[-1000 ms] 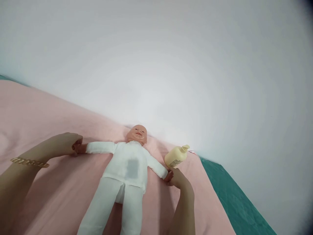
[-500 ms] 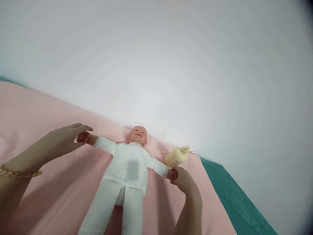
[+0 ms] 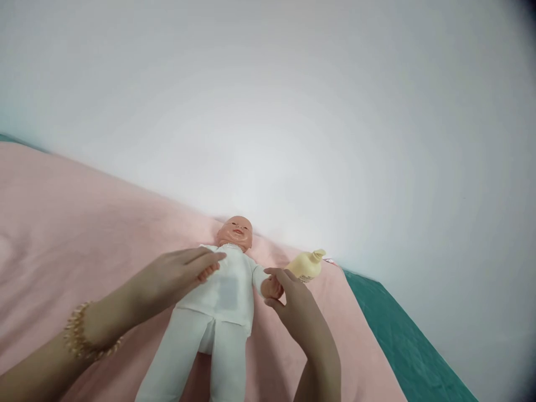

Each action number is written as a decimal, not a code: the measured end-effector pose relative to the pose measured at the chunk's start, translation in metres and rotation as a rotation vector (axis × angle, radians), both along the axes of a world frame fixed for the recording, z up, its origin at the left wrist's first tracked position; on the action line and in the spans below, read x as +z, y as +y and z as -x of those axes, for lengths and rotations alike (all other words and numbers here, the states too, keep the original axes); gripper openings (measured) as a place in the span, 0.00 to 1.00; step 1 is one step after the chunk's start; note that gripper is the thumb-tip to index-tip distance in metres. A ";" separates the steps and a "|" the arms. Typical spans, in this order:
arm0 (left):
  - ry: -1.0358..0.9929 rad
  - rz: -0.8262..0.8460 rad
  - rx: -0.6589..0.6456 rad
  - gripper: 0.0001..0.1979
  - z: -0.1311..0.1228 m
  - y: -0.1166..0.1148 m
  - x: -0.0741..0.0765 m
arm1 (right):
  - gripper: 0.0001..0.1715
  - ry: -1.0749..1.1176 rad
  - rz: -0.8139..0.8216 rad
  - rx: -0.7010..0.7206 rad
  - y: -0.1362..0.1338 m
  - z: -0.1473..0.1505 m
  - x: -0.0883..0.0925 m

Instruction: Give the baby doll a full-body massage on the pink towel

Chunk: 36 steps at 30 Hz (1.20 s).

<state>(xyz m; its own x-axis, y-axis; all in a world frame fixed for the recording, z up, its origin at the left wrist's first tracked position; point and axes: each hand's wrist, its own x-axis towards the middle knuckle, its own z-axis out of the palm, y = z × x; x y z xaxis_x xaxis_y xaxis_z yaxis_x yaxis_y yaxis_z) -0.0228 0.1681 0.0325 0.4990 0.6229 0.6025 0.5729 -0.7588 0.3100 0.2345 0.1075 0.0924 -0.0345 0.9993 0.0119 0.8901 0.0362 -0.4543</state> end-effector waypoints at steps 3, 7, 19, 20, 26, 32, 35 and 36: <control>0.069 0.030 -0.114 0.18 -0.013 -0.002 -0.010 | 0.28 -0.007 -0.009 0.062 0.002 0.009 -0.001; 0.091 0.046 -0.119 0.23 -0.013 -0.001 -0.018 | 0.34 0.016 0.062 0.129 0.005 0.018 -0.004; 0.105 0.050 -0.139 0.21 -0.020 0.000 -0.026 | 0.21 -0.020 0.037 0.319 0.016 0.034 -0.020; 0.103 0.051 -0.138 0.22 -0.020 0.000 -0.026 | 0.20 -0.019 0.039 0.318 0.016 0.034 -0.020; 0.122 0.055 -0.124 0.25 -0.012 -0.001 -0.018 | 0.25 0.028 0.075 0.281 0.013 0.026 -0.014; 0.118 -0.016 -0.033 0.21 0.010 0.002 0.001 | 0.30 0.111 0.076 0.134 0.007 0.003 -0.002; 0.110 -0.003 0.093 0.16 0.028 0.006 0.007 | 0.29 0.114 0.033 0.040 0.004 -0.015 0.001; 0.109 0.006 0.137 0.15 0.035 0.009 0.007 | 0.29 0.109 0.029 -0.004 0.004 -0.021 0.001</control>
<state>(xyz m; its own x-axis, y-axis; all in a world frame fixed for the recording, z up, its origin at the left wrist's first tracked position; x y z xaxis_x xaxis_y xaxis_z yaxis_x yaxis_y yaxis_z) -0.0576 0.1771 0.0395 0.4714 0.6929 0.5456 0.7016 -0.6695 0.2441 0.2555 0.1115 0.0936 -0.0303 0.9994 -0.0140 0.8356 0.0176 -0.5491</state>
